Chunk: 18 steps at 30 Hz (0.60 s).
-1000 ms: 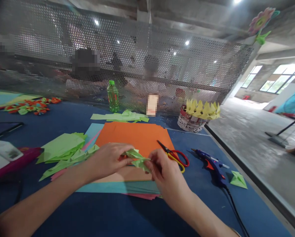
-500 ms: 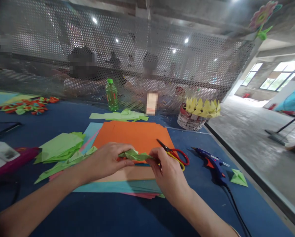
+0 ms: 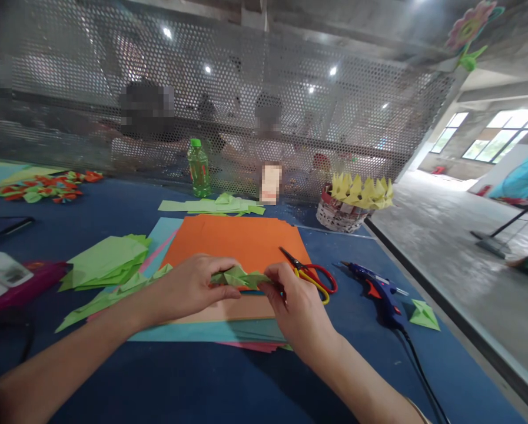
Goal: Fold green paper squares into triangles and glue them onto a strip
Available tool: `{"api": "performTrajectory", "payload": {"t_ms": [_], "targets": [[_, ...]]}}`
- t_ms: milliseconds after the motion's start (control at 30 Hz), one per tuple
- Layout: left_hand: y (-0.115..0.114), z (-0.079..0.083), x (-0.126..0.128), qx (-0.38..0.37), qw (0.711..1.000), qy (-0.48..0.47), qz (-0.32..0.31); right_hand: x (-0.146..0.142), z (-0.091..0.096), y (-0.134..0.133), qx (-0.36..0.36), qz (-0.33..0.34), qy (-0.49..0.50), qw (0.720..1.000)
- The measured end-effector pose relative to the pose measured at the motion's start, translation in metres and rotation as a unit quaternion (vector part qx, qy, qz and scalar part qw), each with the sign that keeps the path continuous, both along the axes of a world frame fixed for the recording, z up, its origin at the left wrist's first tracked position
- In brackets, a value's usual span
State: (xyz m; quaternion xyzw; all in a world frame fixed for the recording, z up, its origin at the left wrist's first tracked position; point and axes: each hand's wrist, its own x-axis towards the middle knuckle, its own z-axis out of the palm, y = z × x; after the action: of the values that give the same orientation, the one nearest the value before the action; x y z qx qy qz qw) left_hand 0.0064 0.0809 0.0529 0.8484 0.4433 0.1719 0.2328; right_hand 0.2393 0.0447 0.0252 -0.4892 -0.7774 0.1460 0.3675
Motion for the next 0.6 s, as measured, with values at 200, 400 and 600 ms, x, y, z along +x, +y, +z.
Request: {"api": "performTrajectory", "payload": {"t_ms": [200,400,600], "targets": [[-0.0004,0.0031,0.0003,-0.014,1.000,-0.009,0.006,0.0003,0.0012,0.0013,-0.065,-0.004,0.023,0.998],[-0.0009,0.0024,0.0000,-0.014,1.000,-0.014,0.003,-0.0020,0.0014,0.0006,-0.056,-0.005,0.016,0.998],[-0.0032,0.0029,-0.0009,-0.017,1.000,-0.021,0.003,-0.0031,0.0013,0.0006,-0.054,-0.003,0.010,0.998]]}}
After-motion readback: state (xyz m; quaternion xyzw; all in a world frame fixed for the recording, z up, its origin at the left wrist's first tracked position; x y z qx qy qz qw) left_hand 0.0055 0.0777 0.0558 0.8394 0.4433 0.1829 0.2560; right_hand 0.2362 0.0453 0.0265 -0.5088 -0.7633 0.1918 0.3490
